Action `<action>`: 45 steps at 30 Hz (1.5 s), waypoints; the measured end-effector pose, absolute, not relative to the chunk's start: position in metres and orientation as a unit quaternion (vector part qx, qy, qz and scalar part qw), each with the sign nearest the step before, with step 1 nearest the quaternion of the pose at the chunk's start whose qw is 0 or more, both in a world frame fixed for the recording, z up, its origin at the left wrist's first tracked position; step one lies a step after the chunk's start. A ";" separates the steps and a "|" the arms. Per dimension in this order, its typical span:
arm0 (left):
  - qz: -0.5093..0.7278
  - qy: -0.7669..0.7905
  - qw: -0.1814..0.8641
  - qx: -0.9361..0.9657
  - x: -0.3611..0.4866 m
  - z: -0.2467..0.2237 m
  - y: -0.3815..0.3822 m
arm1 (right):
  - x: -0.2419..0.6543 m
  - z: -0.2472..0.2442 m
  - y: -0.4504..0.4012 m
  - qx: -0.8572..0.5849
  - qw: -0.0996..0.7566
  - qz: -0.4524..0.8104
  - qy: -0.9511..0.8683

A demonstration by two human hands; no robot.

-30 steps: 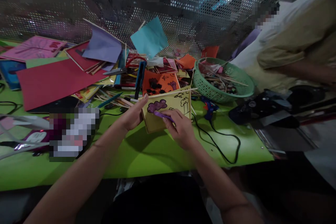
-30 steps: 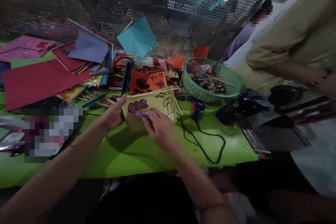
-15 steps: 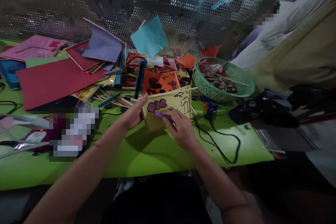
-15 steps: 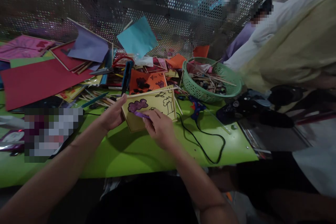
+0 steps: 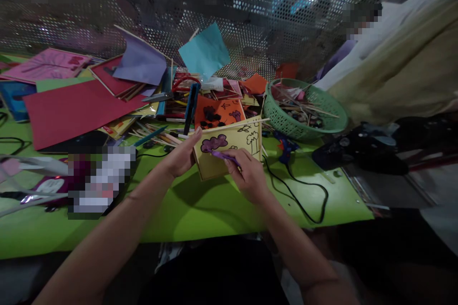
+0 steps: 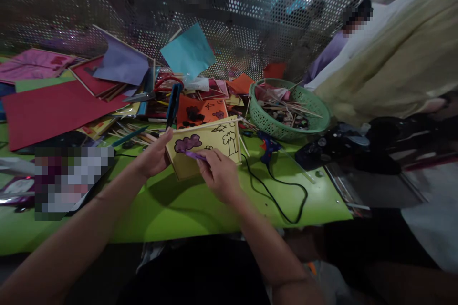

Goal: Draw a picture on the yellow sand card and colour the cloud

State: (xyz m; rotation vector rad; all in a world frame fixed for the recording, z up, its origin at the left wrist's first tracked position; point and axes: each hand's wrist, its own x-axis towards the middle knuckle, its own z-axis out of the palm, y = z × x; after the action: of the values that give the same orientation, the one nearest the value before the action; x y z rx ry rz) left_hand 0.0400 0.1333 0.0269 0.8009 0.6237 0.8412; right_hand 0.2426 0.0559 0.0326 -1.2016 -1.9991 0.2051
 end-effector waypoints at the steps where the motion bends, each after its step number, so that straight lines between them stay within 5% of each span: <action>1: 0.392 0.292 0.790 0.371 0.040 0.028 0.133 | 0.242 0.033 0.056 -0.474 0.391 0.080 -0.785; 45: 0.398 0.292 0.795 0.352 0.039 0.027 0.132 | 0.242 0.035 0.054 -0.475 0.377 0.092 -0.790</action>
State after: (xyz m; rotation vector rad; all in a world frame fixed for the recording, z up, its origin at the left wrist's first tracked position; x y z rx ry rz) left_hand 0.0390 0.1323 0.0274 0.7569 0.6283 0.8543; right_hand 0.2417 0.0545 0.0347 -1.2145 -2.0189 0.2360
